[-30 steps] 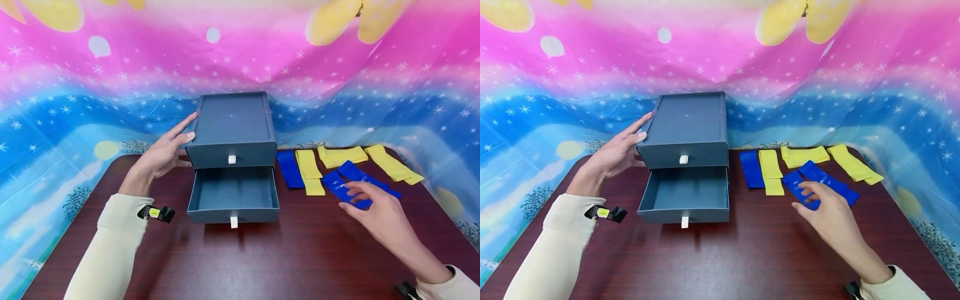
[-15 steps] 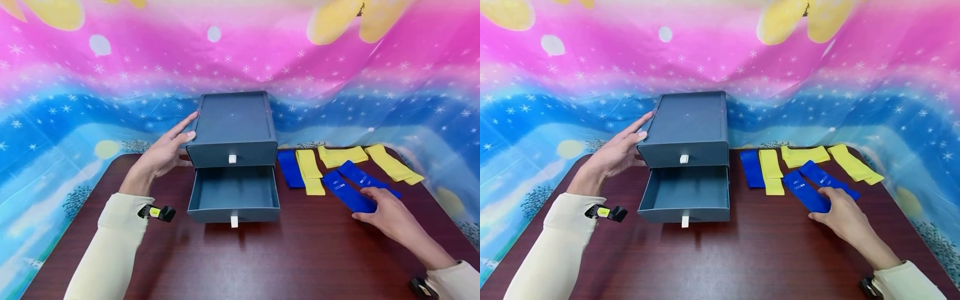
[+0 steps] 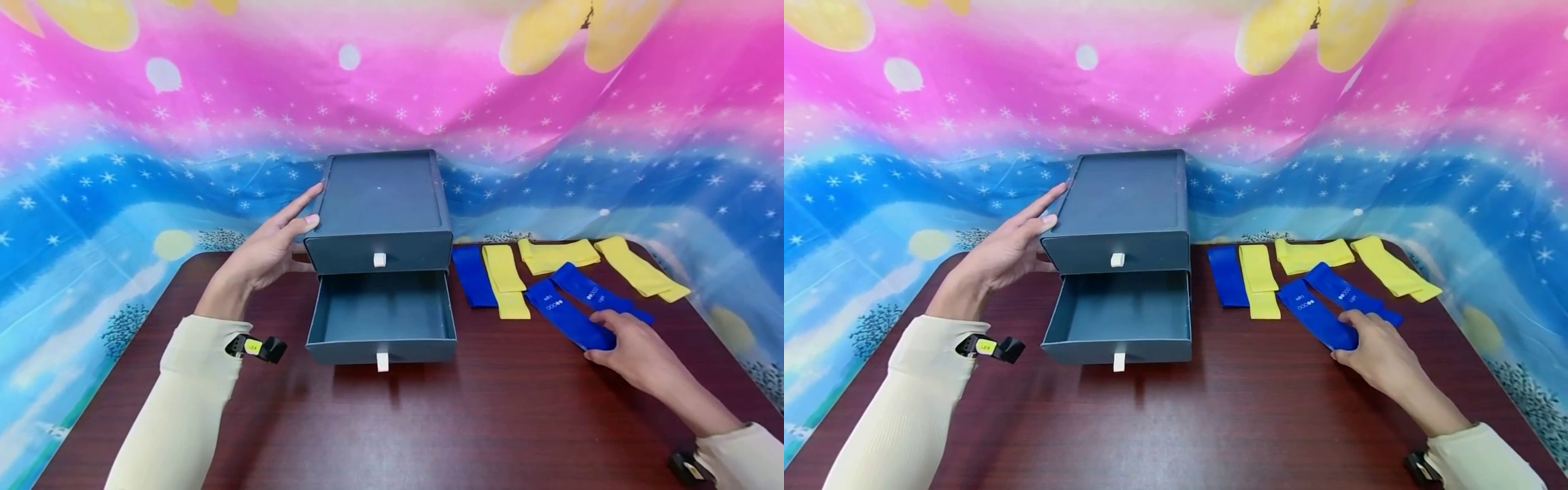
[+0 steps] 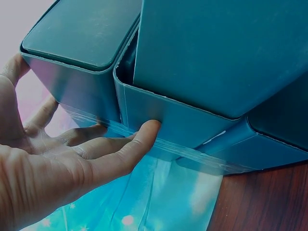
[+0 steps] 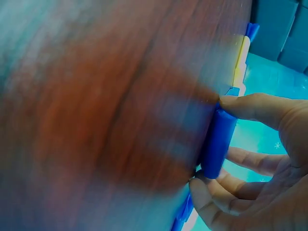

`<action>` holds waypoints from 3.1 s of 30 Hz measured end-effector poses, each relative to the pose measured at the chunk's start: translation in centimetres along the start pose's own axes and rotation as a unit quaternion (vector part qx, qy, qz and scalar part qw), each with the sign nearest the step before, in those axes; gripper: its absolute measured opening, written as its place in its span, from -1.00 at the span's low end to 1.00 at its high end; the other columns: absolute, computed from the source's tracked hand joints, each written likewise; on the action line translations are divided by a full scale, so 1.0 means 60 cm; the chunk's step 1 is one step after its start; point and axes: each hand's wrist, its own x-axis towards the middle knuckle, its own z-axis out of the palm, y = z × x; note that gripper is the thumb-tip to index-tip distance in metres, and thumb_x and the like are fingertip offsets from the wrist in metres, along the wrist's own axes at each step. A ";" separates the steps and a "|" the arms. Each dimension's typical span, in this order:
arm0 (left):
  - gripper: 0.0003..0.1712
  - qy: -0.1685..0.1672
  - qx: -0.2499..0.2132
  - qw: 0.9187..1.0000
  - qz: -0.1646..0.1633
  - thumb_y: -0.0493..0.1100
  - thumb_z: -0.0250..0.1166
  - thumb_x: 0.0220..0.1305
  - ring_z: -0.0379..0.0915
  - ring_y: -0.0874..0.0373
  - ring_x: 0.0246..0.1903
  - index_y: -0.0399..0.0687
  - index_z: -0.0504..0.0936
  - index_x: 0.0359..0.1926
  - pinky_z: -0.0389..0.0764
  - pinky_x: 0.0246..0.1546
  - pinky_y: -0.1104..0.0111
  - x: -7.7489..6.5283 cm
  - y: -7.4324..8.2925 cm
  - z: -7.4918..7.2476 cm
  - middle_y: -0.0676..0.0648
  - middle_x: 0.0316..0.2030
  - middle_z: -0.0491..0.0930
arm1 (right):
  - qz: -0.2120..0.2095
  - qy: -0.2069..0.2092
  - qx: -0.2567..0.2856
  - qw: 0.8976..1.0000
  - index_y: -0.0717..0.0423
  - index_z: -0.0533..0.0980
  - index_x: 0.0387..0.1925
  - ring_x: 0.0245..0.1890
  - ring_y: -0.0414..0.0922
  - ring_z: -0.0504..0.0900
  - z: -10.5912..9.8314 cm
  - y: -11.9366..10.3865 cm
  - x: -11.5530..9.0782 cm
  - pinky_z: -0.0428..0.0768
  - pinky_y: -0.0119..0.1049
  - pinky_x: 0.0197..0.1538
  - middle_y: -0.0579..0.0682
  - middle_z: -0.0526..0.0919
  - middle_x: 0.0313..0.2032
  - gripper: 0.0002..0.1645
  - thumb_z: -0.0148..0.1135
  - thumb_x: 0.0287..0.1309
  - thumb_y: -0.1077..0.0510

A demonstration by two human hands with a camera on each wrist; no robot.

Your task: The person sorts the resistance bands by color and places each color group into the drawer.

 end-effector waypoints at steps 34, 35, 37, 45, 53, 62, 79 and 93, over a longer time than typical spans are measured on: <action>-0.29 0.002 0.000 1.000 0.000 0.11 0.08 0.63 0.30 -0.47 0.42 0.81 0.01 0.59 0.19 0.36 -0.51 0.000 0.000 0.000 0.02 0.68 -0.27 | -0.079 0.169 0.075 0.980 0.23 0.66 -0.01 -0.14 0.44 0.72 -0.043 -0.073 -0.013 0.74 0.09 -0.20 0.31 0.59 0.01 -0.62 0.56 0.12 0.28; -0.29 0.001 0.000 1.000 0.000 0.11 0.07 0.63 0.29 -0.47 0.42 0.81 0.01 0.59 0.19 0.36 -0.51 0.000 0.000 0.000 0.02 0.68 -0.27 | -0.082 0.172 0.078 0.979 0.22 0.67 -0.01 -0.13 0.43 0.72 -0.047 -0.077 -0.014 0.76 -0.02 -0.22 0.30 0.59 0.01 -0.62 0.56 0.12 0.28; -0.29 0.001 -0.001 1.000 0.000 0.10 0.07 0.63 0.28 -0.47 0.42 0.80 0.01 0.59 0.18 0.36 -0.52 0.000 0.000 0.000 0.02 0.68 -0.28 | -0.089 0.179 0.085 0.976 0.20 0.67 -0.02 -0.11 0.42 0.72 -0.055 -0.086 -0.016 0.76 -0.38 -0.22 0.26 0.60 0.01 -0.64 0.55 0.14 0.27; -0.29 0.003 -0.002 1.000 0.000 0.11 0.07 0.63 0.28 -0.49 0.43 0.80 0.01 0.60 0.16 0.36 -0.52 -0.001 0.001 0.000 0.00 0.68 -0.27 | -0.120 0.196 0.126 0.965 0.20 0.68 -0.02 -0.17 -0.71 0.51 -0.084 -0.123 -0.026 0.35 -0.93 -0.13 0.18 0.60 0.04 -0.68 0.52 0.19 0.27; -0.29 0.003 -0.006 1.000 -0.002 0.10 0.08 0.63 0.31 -0.46 0.41 0.82 0.03 0.59 0.16 0.37 -0.51 0.000 -0.001 0.000 -0.01 0.68 -0.24 | -0.160 0.198 0.177 0.951 0.18 0.68 0.03 -0.11 -0.68 0.53 -0.105 -0.172 -0.039 0.47 -0.84 -0.07 0.00 0.54 0.09 -0.64 0.50 0.17 0.36; -0.29 0.003 -0.001 1.000 -0.002 0.12 0.09 0.61 0.28 -0.46 0.43 0.83 0.03 0.58 0.16 0.37 -0.51 0.001 -0.002 -0.001 0.01 0.68 -0.28 | -0.212 0.205 0.227 0.928 0.10 0.71 0.02 -0.02 -0.34 0.63 -0.133 -0.245 -0.054 0.56 -0.74 0.00 -0.15 0.56 0.09 -0.47 0.50 0.03 0.54; -0.31 0.008 0.006 1.000 -0.001 0.15 0.09 0.62 0.41 -0.42 0.37 0.86 0.04 0.57 0.22 0.36 -0.48 0.000 -0.002 -0.002 -0.04 0.68 -0.22 | -0.311 0.163 0.238 0.905 0.00 0.70 0.11 0.16 -0.19 0.55 -0.164 -0.378 -0.061 0.61 -0.63 0.06 -0.15 0.58 0.13 -0.41 0.48 0.08 0.51; -0.30 0.008 0.006 1.000 0.000 0.15 0.10 0.61 0.42 -0.42 0.37 0.87 0.03 0.56 0.24 0.37 -0.47 -0.001 -0.002 -0.002 -0.01 0.68 -0.25 | -0.361 0.058 0.311 0.877 0.17 0.66 0.08 0.16 -0.08 0.57 -0.106 -0.464 -0.012 0.74 -0.21 0.12 0.00 0.57 0.11 -0.60 0.43 0.20 0.43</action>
